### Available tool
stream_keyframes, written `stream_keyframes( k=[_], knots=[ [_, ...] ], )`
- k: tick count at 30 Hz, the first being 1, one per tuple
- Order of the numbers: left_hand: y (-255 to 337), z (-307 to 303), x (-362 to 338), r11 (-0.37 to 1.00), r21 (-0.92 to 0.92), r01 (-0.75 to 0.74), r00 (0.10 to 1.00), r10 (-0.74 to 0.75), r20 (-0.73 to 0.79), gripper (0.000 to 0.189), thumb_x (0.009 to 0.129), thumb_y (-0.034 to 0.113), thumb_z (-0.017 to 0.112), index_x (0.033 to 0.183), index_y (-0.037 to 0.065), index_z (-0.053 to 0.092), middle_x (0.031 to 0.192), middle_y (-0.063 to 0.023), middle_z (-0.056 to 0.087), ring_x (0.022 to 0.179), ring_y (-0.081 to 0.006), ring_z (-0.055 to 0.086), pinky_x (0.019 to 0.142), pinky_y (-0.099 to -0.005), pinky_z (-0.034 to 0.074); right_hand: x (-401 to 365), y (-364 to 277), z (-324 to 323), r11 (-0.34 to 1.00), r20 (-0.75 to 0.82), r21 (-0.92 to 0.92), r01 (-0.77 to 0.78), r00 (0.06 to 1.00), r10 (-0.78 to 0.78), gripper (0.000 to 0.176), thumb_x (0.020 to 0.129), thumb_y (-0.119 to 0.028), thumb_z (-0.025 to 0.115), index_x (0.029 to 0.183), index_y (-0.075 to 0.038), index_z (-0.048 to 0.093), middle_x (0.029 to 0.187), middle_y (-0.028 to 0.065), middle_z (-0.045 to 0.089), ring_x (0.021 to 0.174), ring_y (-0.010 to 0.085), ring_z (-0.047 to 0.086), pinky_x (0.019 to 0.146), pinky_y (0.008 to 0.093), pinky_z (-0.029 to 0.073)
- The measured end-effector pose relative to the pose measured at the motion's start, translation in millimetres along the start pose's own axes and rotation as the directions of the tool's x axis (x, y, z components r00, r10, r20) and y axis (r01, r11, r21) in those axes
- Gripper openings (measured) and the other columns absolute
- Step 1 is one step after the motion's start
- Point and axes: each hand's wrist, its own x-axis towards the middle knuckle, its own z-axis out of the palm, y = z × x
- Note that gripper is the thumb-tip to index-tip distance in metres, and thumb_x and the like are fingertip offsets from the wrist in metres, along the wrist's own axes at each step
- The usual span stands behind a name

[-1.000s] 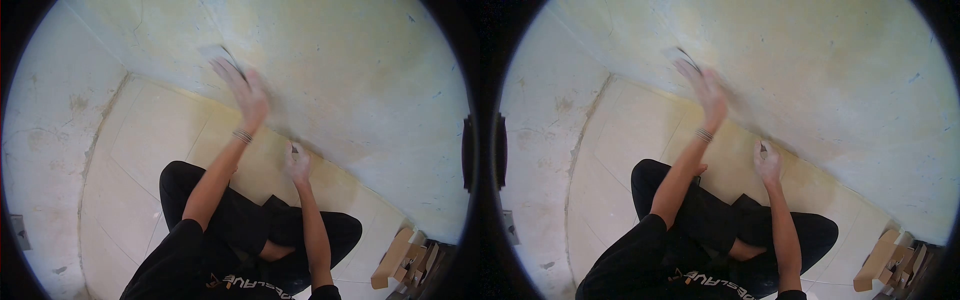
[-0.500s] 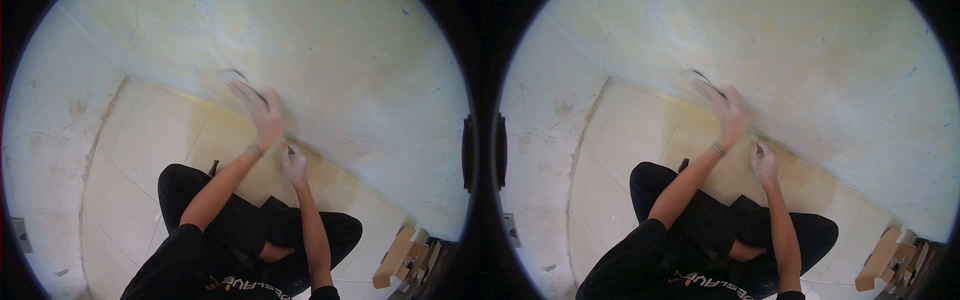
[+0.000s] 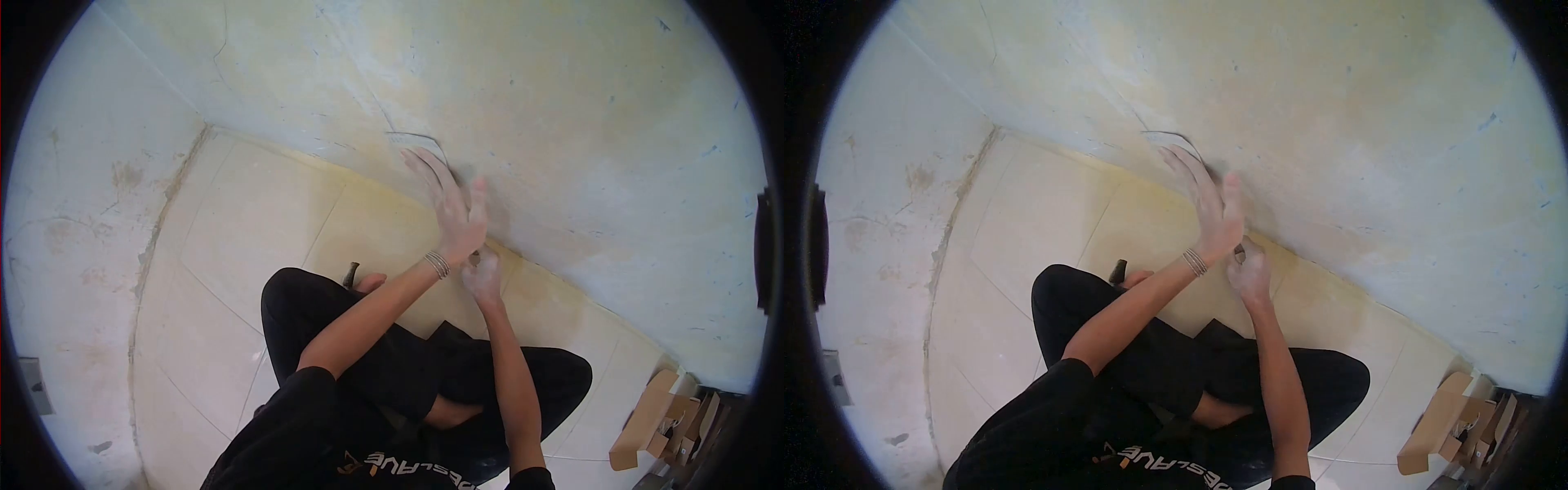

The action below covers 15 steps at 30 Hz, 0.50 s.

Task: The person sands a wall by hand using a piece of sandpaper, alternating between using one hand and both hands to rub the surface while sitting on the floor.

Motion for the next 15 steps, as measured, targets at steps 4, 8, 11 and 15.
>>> stream_keyframes(
  k=[4,8,11,15],
  knots=[
    [-12.0,-19.3,46.4,0.990,0.078,-0.118,0.989,0.124,-0.076,0.079,0.101,0.036,0.038,0.147,-0.010,-0.006,0.154,-0.0301,-0.013,0.144,-0.0433,-0.011,0.116,-0.0485,-0.006,3.5,-12.8,-5.4,0.995,-0.052,-0.004,-0.096,0.994,0.095,0.026,0.088,-0.024,0.066,0.083,0.001,0.065,0.074,0.0166,0.068,0.068,0.0293,0.067,0.065,0.0369,0.051],
    [-8.7,-34.8,64.9,0.995,0.027,-0.094,0.992,0.096,-0.077,0.083,0.099,0.037,0.041,0.147,-0.011,-0.007,0.154,-0.0312,-0.014,0.144,-0.0441,-0.011,0.116,-0.0489,-0.005,2.7,-4.2,-0.1,0.997,-0.013,0.017,-0.079,0.997,0.080,0.026,0.089,-0.025,0.065,0.083,0.001,0.066,0.073,0.0170,0.067,0.067,0.0295,0.067,0.065,0.0369,0.051],
    [-4.5,-5.0,9.1,0.995,0.029,-0.098,0.995,0.098,0.014,0.083,0.100,0.039,0.041,0.147,-0.011,-0.007,0.154,-0.0316,-0.014,0.144,-0.0444,-0.011,0.116,-0.0487,-0.005,1.5,-5.8,-0.9,1.000,0.005,0.008,-0.021,1.000,0.021,0.026,0.090,-0.025,0.064,0.083,0.000,0.067,0.073,0.0176,0.067,0.067,0.0292,0.067,0.065,0.0367,0.051],
    [-2.9,-5.7,13.3,0.988,0.060,-0.144,0.989,0.145,-0.012,0.082,0.100,0.039,0.040,0.147,-0.010,-0.006,0.154,-0.0305,-0.014,0.144,-0.0428,-0.012,0.116,-0.0482,-0.005,3.5,-3.1,-5.1,0.995,0.041,0.001,-0.101,0.994,0.101,0.026,0.091,-0.025,0.063,0.086,0.000,0.067,0.075,0.0186,0.067,0.070,0.0285,0.068,0.067,0.0360,0.051]
  ],
)
